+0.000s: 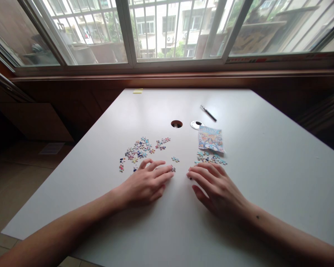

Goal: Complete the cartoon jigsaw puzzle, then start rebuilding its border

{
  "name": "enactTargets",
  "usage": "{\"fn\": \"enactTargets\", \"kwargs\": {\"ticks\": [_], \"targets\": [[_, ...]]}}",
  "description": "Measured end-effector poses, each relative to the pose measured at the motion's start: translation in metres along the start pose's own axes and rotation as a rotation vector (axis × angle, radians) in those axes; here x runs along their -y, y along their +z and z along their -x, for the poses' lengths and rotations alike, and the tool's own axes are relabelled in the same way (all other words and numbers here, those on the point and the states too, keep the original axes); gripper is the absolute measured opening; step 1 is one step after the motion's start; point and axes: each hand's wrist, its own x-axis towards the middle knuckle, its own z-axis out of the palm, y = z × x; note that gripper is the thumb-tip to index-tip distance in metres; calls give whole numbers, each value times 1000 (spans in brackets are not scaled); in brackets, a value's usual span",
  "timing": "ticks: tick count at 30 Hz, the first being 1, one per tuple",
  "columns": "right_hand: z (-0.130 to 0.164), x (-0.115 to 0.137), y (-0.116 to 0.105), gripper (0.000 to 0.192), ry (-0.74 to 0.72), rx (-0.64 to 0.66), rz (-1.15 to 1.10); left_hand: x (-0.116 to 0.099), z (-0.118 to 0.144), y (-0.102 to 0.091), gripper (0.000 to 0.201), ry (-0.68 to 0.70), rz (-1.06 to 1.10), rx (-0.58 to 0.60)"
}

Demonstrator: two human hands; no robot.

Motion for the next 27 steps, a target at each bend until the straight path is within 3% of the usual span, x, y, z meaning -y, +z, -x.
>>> {"fn": "enactTargets", "kwargs": {"ticks": [3, 6, 11, 14, 16, 19, 21, 27], "targets": [[2, 1, 0, 32, -84, 92, -58, -10, -1, -1, 48, 92, 42, 19], [3, 2, -1, 29, -134, 178, -95, -9, -1, -3, 43, 94, 42, -45], [1, 0, -2, 25, -78, 102, -80, 8, 4, -10, 16, 36, 4, -139], [-1, -2, -1, 22, -23, 51, -46, 14, 3, -13, 18, -41, -23, -164], [-1, -3, 0, 20, -6, 30, -39, 15, -3, -13, 17, -59, -36, -129], [0, -4, 1, 21, 0, 42, -56, 13, -16, -8, 43, -2, -31, -14], [1, -4, 1, 23, 4, 55, -62, 12, -21, -4, 50, 54, -18, 44], [0, -5, -2, 19, 9, 44, -62, 21, -10, -12, 23, -39, 59, 2]]}}
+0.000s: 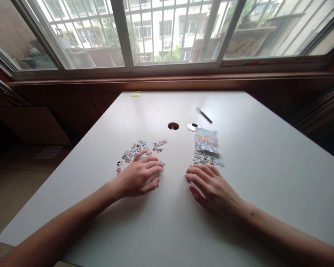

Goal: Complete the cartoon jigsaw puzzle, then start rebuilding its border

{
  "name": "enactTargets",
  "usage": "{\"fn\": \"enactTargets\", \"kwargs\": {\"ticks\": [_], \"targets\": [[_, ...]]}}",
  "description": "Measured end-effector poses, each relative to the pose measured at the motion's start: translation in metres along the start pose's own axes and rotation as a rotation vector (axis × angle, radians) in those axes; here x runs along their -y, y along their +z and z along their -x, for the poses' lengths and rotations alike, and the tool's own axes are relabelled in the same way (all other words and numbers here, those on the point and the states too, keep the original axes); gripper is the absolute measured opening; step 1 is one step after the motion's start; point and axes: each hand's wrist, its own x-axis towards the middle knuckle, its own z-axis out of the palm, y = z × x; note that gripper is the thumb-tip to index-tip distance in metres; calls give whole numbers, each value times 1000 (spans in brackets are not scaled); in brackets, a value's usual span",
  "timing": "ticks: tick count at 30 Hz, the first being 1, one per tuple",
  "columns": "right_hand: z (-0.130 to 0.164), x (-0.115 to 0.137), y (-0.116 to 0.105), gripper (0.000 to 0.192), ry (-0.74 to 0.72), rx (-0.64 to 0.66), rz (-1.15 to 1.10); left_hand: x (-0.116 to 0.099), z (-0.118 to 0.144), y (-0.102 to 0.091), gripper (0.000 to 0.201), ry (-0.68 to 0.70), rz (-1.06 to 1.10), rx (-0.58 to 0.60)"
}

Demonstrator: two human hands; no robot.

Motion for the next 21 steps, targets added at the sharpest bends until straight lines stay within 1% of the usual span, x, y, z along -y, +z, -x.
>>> {"fn": "enactTargets", "kwargs": {"ticks": [3, 7, 9, 11, 13, 16, 19, 21], "targets": [[1, 0, 1, 18, 9, 9, -9, 6, 7, -9, 15, -35, 16, -46], [3, -3, 6, 18, 21, 25, -33, 11, 6, -8, 18, -134, -53, -124], [3, -4, 7, 17, 30, 36, -44, 11, 1, -4, 14, -161, -98, -117], [3, -4, 7, 16, 41, 45, -51, 10, -4, 1, 22, -157, -129, -66], [3, -4, 7, 16, 50, 45, -53, 5, -9, 3, 32, -134, -130, -4], [3, -2, 5, 19, 39, 50, -63, -11, -10, 5, 32, -43, -47, 52], [3, -1, 4, 26, -24, 101, -82, -30, -8, 5, 30, 90, 68, 53], [2, -1, 3, 30, -66, 134, -95, -37, -7, 6, 28, 149, 117, 39]]}}
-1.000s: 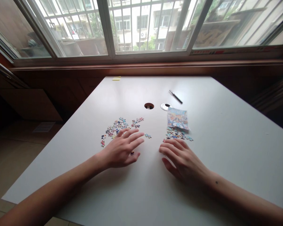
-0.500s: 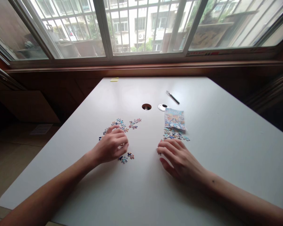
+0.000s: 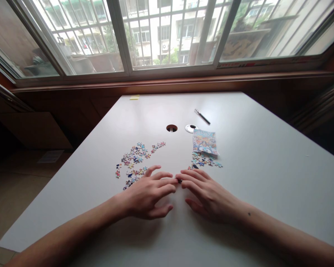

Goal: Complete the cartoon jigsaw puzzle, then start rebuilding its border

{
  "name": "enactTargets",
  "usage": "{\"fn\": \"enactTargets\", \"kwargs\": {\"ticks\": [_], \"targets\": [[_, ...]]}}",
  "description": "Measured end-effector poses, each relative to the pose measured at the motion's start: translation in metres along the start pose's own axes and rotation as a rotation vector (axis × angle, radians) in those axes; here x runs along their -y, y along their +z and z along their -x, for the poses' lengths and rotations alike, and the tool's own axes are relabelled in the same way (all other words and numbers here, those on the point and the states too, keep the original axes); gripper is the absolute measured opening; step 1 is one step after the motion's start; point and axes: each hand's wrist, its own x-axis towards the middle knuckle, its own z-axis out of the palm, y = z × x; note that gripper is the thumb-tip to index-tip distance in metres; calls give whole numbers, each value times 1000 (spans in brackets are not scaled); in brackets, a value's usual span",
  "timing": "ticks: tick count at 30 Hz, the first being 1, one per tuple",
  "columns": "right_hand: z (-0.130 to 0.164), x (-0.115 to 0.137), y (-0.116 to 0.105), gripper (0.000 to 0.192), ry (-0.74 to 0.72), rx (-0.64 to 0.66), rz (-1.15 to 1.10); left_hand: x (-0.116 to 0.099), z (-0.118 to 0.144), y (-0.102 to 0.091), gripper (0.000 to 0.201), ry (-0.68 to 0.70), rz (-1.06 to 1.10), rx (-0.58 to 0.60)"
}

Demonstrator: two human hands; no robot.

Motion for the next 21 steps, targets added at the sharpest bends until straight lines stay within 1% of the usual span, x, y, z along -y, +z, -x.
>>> {"fn": "enactTargets", "kwargs": {"ticks": [3, 6, 9, 12, 15, 17, 19, 21], "targets": [[-1, -1, -1, 31, -14, 3, 10, 5, 0, 1, 20, 6, -5, -60], [-1, -1, -3, 38, -6, 4, 38, 19, 1, -2, 11, -71, -28, -151], [-1, 0, -5, 48, 13, 26, 76, 30, 3, -7, 14, -128, 8, -193], [-1, 1, -5, 48, 34, 35, 100, 36, 0, -11, 17, -194, -70, -155], [-1, 0, -4, 38, 62, 19, 85, 46, -11, -13, 28, -290, -228, -91], [-1, 0, -3, 33, 80, 5, 76, 52, -21, -11, 34, -330, -304, -75], [0, -1, -2, 29, 93, 0, 70, 54, -30, -8, 34, -351, -340, -72], [0, -1, -2, 28, 105, 1, 61, 47, -34, -4, 29, -350, -339, -69]]}}
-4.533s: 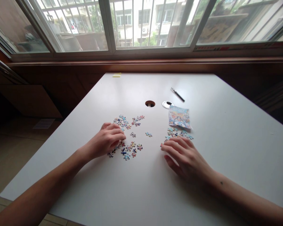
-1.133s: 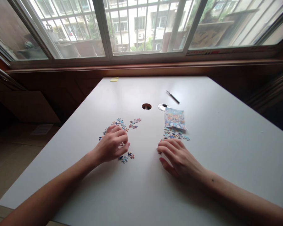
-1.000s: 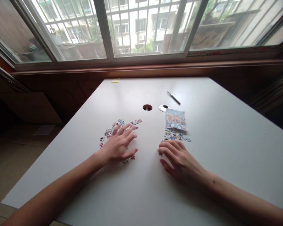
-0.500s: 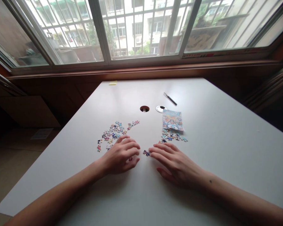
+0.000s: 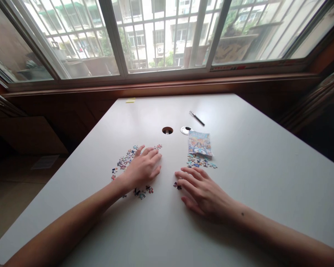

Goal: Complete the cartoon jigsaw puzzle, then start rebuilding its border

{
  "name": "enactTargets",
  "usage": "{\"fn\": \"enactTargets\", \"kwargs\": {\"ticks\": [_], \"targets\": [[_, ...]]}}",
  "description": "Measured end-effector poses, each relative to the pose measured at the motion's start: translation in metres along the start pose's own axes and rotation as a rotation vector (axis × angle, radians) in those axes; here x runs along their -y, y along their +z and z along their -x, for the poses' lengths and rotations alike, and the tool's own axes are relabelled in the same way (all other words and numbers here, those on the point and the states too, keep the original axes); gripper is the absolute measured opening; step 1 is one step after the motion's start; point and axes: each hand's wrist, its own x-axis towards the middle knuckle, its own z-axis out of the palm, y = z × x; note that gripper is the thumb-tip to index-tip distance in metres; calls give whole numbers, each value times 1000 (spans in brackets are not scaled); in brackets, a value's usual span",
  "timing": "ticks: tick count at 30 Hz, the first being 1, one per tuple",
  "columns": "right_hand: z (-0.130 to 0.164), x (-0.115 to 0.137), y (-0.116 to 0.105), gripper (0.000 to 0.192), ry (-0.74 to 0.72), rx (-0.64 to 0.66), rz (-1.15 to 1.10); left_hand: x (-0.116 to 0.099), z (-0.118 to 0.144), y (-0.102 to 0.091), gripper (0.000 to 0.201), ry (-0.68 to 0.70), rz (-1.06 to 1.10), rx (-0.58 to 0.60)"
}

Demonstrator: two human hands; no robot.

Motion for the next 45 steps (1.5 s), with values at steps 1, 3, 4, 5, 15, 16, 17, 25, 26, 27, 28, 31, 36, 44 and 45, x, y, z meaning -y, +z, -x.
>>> {"fn": "enactTargets", "kwargs": {"ticks": [1, 3, 4, 5, 15, 16, 17, 25, 26, 27, 28, 31, 36, 44, 45], "targets": [[0, 0, 0, 28, 8, -1, -5, -6, 2, 0, 26, 14, 18, 3], [1, 0, 0, 28, 15, -8, -14, -22, 10, -3, 23, 65, 92, 16], [1, 0, 0, 29, 11, -9, -19, -30, 15, -5, 22, 96, 148, 24], [1, 0, 0, 31, -1, -4, -25, -37, 20, -6, 23, 131, 209, 34], [0, 0, -1, 25, -23, -35, -58, 13, 17, -7, 18, -78, 126, -175], [-1, 0, -1, 26, -20, -47, -59, 21, 17, -6, 19, -139, 78, -193], [-1, 0, 0, 26, -18, -53, -61, 28, 17, -5, 19, -186, 41, -208], [1, -3, 3, 28, -26, -53, -52, 30, 15, 4, 28, -125, 10, -176], [1, -2, 3, 28, -26, -56, -52, 28, 15, 4, 27, -107, 20, -159], [1, -2, 2, 28, -28, -56, -52, 25, 15, 4, 27, -83, 34, -142], [1, -2, 2, 28, -29, -56, -52, 21, 16, 3, 27, -52, 52, -124], [1, -2, 1, 29, -53, -31, -47, 5, 20, 2, 28, 59, 110, -66], [1, -2, 1, 27, -86, -3, -62, -11, 21, -1, 38, 192, 169, 17], [0, -2, -1, 25, -57, 35, -60, 26, 9, 4, 34, -89, 31, -116], [-1, -2, 0, 25, -52, 31, -57, 28, 9, 5, 32, -84, 17, -112]]}}
